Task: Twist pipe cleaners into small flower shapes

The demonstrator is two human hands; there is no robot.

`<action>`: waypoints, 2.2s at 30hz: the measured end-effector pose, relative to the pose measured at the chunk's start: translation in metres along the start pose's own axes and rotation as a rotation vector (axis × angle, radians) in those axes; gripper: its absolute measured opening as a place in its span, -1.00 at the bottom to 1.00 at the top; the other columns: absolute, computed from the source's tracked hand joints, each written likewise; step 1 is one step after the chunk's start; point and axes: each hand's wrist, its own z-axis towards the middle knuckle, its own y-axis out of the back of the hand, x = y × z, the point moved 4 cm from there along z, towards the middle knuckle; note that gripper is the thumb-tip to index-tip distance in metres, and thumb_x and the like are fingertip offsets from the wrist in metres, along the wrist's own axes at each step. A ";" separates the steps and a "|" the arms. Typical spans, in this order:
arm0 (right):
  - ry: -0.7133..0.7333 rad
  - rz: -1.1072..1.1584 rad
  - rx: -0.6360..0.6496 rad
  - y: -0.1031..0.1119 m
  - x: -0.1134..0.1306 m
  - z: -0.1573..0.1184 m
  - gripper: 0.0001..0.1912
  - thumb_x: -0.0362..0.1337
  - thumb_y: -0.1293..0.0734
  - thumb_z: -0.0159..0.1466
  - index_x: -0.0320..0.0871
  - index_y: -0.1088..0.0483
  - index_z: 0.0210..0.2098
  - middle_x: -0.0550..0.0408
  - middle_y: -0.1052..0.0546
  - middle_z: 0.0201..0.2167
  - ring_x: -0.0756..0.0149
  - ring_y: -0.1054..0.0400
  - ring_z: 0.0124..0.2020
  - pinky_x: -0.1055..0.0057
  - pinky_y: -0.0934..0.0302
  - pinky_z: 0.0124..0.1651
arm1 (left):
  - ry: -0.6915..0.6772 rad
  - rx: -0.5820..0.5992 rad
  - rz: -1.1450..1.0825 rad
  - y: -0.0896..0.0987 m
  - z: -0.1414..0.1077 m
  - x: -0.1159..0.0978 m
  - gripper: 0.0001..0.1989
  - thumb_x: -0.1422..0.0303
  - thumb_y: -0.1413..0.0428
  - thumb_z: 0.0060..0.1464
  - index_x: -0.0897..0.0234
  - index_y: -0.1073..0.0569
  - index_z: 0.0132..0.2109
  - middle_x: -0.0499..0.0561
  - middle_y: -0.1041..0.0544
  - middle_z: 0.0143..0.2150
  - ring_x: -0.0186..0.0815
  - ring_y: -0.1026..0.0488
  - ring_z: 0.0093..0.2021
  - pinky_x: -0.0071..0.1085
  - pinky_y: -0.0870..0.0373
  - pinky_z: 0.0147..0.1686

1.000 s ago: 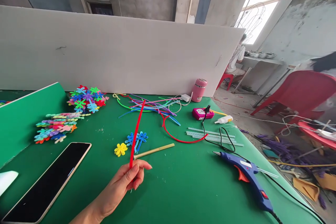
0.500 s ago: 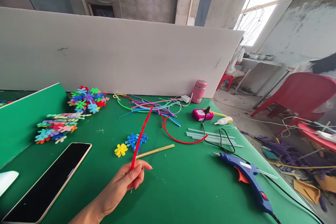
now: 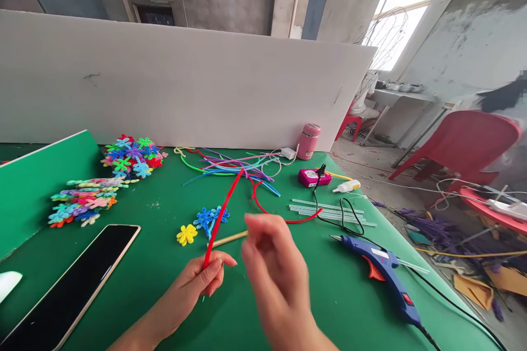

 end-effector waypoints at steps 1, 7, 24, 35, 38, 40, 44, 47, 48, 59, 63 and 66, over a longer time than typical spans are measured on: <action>-0.016 0.003 0.024 -0.015 0.030 0.028 -0.68 -0.17 -0.24 0.19 -0.06 -0.29 -0.06 0.06 -0.39 -0.22 0.31 -0.28 -0.24 0.39 -0.20 -0.18 | -0.010 -0.012 0.047 0.000 0.000 -0.001 -0.60 0.09 0.14 0.09 0.31 -0.39 -0.23 -0.14 -0.12 -0.58 -0.40 -0.06 -0.52 -0.46 -0.03 -0.50; -0.133 0.015 0.343 -0.073 0.133 0.081 -0.66 -0.05 -0.18 0.20 -0.14 -0.43 -0.26 0.19 -0.22 -0.59 0.44 -0.10 -0.52 0.50 -0.08 -0.43 | -0.174 -0.079 0.469 -0.003 -0.002 -0.012 -0.70 0.22 0.16 0.13 0.23 -0.41 -0.33 -0.01 -0.38 -0.47 -0.29 -0.23 -0.45 -0.42 -0.11 -0.43; -0.202 0.096 0.033 -0.034 0.106 0.095 -0.65 -0.05 -0.26 0.12 -0.21 -0.44 -0.30 0.27 -0.06 -0.71 0.49 0.08 -0.63 0.52 0.16 -0.57 | -0.550 -0.420 0.814 0.005 -0.007 -0.011 -0.82 0.42 0.02 0.06 0.25 -0.41 -0.18 0.09 -0.39 -0.29 -0.23 -0.34 -0.26 -0.35 -0.31 -0.26; -0.367 -0.022 0.468 -0.040 0.116 0.089 -0.68 -0.08 -0.26 0.12 -0.23 -0.46 -0.47 0.26 -0.08 -0.72 0.52 0.12 -0.63 0.50 0.25 -0.55 | -0.749 -0.782 1.118 0.015 -0.016 -0.025 -0.61 0.49 0.00 0.02 0.24 -0.26 0.04 0.14 -0.41 -0.14 -0.10 -0.31 -0.07 -0.07 -0.08 -0.03; -0.332 0.052 0.326 -0.033 0.110 0.096 -0.67 -0.06 -0.24 0.14 -0.23 -0.43 -0.44 0.28 -0.04 -0.73 0.52 0.16 -0.64 0.49 0.28 -0.55 | -0.666 -0.794 1.013 0.024 -0.010 -0.018 -0.75 0.41 0.04 0.07 0.28 -0.36 -0.08 0.10 -0.45 -0.28 -0.18 -0.38 -0.24 -0.21 -0.26 -0.21; -0.303 0.084 0.250 -0.030 0.106 0.100 -0.66 -0.05 -0.24 0.14 -0.23 -0.41 -0.44 0.28 -0.05 -0.73 0.52 0.16 -0.64 0.49 0.27 -0.56 | -0.606 -0.767 0.893 0.027 -0.007 -0.013 -0.78 0.38 0.06 0.09 0.30 -0.40 -0.15 0.10 -0.45 -0.32 -0.22 -0.39 -0.30 -0.29 -0.32 -0.30; -0.182 0.108 0.055 -0.023 0.105 0.105 -0.70 -0.07 -0.30 0.10 -0.22 -0.38 -0.48 0.26 -0.11 -0.71 0.53 0.09 -0.63 0.50 0.22 -0.57 | -0.463 -0.592 0.632 0.021 -0.002 -0.008 -0.78 0.35 0.08 0.09 0.29 -0.44 -0.29 0.08 -0.48 -0.42 -0.26 -0.42 -0.40 -0.40 -0.35 -0.39; -0.120 0.115 -0.009 -0.022 0.108 0.104 -0.74 -0.10 -0.32 0.08 -0.20 -0.40 -0.42 0.23 -0.21 -0.67 0.52 -0.01 -0.61 0.51 0.12 -0.54 | -0.267 -0.430 0.431 0.010 0.001 -0.005 -0.79 0.30 0.06 0.07 0.27 -0.43 -0.36 0.01 -0.45 -0.48 -0.30 -0.39 -0.47 -0.46 -0.33 -0.47; -0.114 0.113 -0.004 -0.022 0.109 0.104 -0.75 -0.11 -0.32 0.08 -0.19 -0.41 -0.39 0.22 -0.23 -0.65 0.52 -0.04 -0.61 0.51 0.09 -0.53 | -0.217 -0.414 0.372 0.007 0.000 -0.005 -0.78 0.28 0.06 0.07 0.26 -0.41 -0.40 -0.02 -0.42 -0.53 -0.32 -0.35 -0.51 -0.47 -0.31 -0.52; -0.124 0.374 -0.072 -0.042 0.109 0.083 -0.78 -0.15 -0.26 0.16 -0.14 -0.36 -0.26 0.30 0.02 -0.68 0.53 0.20 -0.65 0.54 0.27 -0.61 | -0.025 -0.042 -0.208 -0.012 0.000 0.006 -0.78 0.24 0.02 0.07 0.27 -0.40 -0.41 0.02 -0.43 -0.23 -0.28 -0.36 -0.20 -0.40 -0.24 -0.16; -0.103 0.383 -0.116 -0.050 0.110 0.069 -0.79 -0.16 -0.24 0.18 -0.12 -0.33 -0.23 0.29 0.02 -0.66 0.52 0.18 -0.64 0.54 0.25 -0.61 | 0.004 0.217 -0.180 -0.025 -0.003 0.002 -0.74 0.23 -0.02 0.04 0.33 -0.44 -0.42 0.06 -0.46 -0.32 -0.32 -0.34 -0.31 -0.44 -0.22 -0.28; -0.095 0.397 -0.119 -0.053 0.112 0.062 -0.79 -0.17 -0.23 0.20 -0.11 -0.32 -0.21 0.29 0.02 -0.66 0.52 0.17 -0.63 0.55 0.23 -0.61 | 0.065 0.330 -0.157 -0.034 -0.005 0.003 -0.72 0.23 -0.01 0.05 0.38 -0.46 -0.38 0.00 -0.42 -0.51 -0.36 -0.35 -0.43 -0.46 -0.20 -0.36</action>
